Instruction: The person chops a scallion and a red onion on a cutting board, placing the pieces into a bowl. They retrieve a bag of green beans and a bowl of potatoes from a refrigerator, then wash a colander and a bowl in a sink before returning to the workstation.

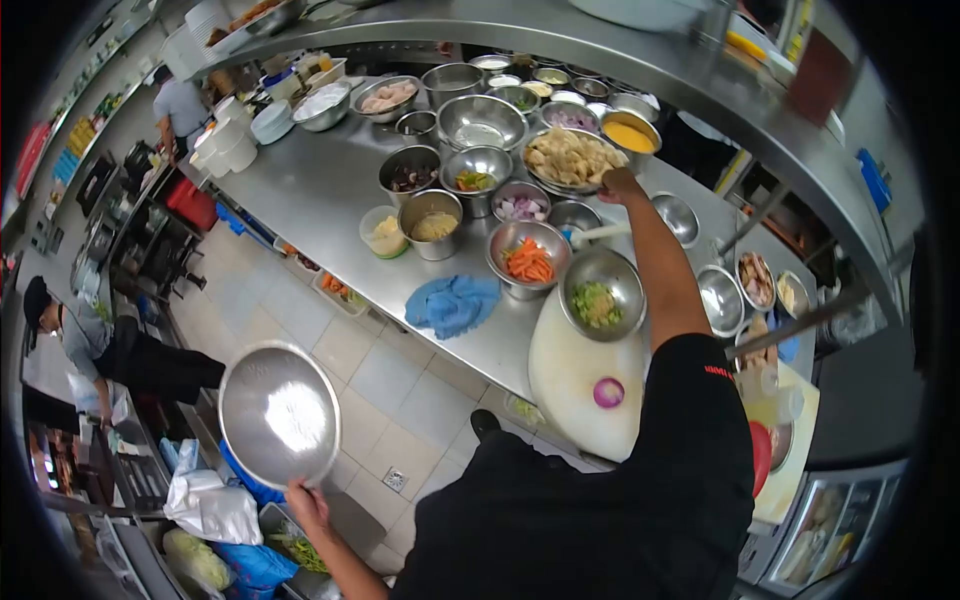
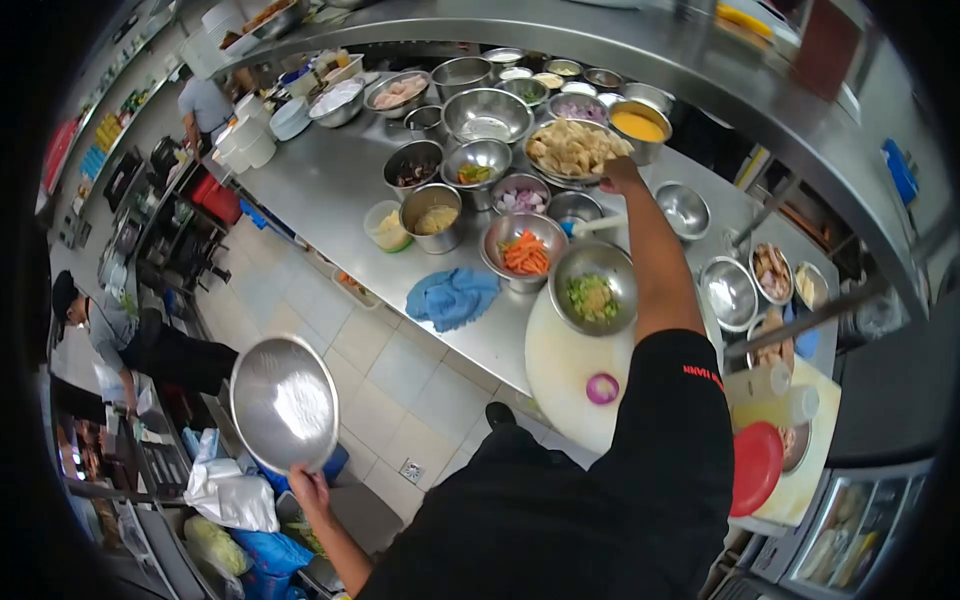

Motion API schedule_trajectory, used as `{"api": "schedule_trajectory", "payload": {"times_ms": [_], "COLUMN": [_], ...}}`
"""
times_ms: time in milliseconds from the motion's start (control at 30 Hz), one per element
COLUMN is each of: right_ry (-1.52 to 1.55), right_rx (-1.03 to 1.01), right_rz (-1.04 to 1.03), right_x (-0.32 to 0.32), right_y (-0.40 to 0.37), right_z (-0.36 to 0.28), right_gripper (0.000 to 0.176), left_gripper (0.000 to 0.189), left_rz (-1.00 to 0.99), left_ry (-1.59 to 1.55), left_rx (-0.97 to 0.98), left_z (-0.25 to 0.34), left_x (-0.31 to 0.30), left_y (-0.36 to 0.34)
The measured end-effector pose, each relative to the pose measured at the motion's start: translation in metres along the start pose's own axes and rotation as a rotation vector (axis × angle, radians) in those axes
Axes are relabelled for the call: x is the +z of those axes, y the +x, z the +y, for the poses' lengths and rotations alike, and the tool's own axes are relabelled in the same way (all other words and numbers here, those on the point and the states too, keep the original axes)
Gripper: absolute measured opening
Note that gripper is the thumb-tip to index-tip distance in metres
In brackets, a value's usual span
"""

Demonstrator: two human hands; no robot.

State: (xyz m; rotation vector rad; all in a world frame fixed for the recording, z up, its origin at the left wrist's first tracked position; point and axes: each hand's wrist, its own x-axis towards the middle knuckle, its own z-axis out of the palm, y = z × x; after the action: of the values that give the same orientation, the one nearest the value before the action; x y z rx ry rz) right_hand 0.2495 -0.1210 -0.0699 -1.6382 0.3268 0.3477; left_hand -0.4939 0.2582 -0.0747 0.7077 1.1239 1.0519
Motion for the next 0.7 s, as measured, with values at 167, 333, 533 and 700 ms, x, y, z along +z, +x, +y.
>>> {"api": "schedule_trajectory", "payload": {"times_ms": [167,333,533,700], "right_ry": [0.143,-1.447,-1.367,-0.375], "right_rx": [-0.021,-1.183,-1.233,-0.948], "right_rz": [0.064,0.556,0.559,0.009], "right_x": [0.018,-0.022,-0.033,0.030], "right_y": [0.029,0.042,-0.025,-0.001], "right_z": [-0.002,0.018,-0.070,-0.161], "right_gripper": [0.007,0.023,0.022,0.012], "left_gripper": [0.006,0.015,0.031,0.025], "left_rz": [-0.274,-0.442,-0.691,-0.744], "left_ry": [0.127,0.286,0.247,0.232], "left_rx": [0.001,0.037,0.051,-0.062], "left_z": [0.020,0.034,0.032,0.004], "left_x": [0.091,0.206,0.327,0.426], "left_y": [0.107,0.199,0.242,0.293]}}
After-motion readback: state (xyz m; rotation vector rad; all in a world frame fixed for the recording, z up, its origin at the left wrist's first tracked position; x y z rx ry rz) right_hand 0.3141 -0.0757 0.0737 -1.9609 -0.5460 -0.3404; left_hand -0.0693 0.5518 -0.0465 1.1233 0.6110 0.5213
